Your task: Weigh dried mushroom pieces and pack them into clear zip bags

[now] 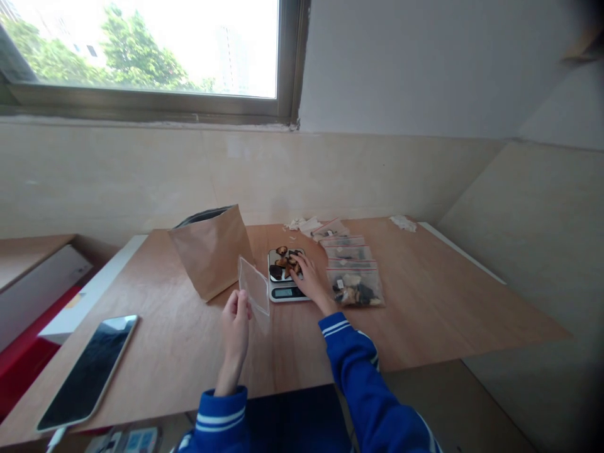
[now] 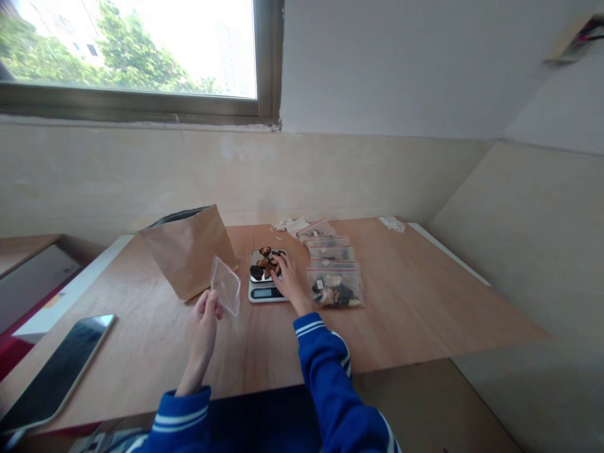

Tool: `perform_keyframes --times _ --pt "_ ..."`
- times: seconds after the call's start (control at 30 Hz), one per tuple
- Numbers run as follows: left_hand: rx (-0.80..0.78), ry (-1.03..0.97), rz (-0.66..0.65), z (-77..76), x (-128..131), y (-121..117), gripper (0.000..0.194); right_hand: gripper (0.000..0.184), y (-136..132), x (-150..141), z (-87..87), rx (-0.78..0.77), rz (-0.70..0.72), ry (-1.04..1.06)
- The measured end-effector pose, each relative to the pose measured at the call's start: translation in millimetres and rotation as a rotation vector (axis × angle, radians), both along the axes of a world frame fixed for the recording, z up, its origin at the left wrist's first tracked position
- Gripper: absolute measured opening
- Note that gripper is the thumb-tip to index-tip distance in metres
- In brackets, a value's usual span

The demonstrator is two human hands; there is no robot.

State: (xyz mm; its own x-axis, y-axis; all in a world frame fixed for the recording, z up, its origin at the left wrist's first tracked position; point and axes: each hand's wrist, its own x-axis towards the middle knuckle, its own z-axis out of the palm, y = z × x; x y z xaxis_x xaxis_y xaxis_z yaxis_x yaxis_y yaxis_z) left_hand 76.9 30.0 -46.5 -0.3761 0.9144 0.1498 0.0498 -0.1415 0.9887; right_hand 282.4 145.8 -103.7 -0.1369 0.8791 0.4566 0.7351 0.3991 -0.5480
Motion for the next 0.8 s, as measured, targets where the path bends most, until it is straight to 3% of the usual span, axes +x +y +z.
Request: perform_keyframes --times 0.2,0.33,0.6,0.7,0.8 --pt "0.039 -0.06 0.18 -30.4 23 35 0.039 0.039 -8 -1 -12.4 0.104 -0.031 0.021" --pt "0.033 -0.083 0.209 -44.9 25 40 0.041 0.038 -9 1 -11.4 0.126 -0.085 0.054" --pt "0.058 -0.124 0.237 -46.1 24 29 0.04 0.032 -13 6 -6.7 0.123 -0.204 0.038" --pt "0.092 -0.056 0.203 -47.9 25 28 0.039 0.027 -9 8 -5.3 0.108 -0.22 0.179" --pt "0.112 0.021 0.169 -48.3 27 28 0.039 0.023 -12 2 6.7 0.155 -0.247 0.356"
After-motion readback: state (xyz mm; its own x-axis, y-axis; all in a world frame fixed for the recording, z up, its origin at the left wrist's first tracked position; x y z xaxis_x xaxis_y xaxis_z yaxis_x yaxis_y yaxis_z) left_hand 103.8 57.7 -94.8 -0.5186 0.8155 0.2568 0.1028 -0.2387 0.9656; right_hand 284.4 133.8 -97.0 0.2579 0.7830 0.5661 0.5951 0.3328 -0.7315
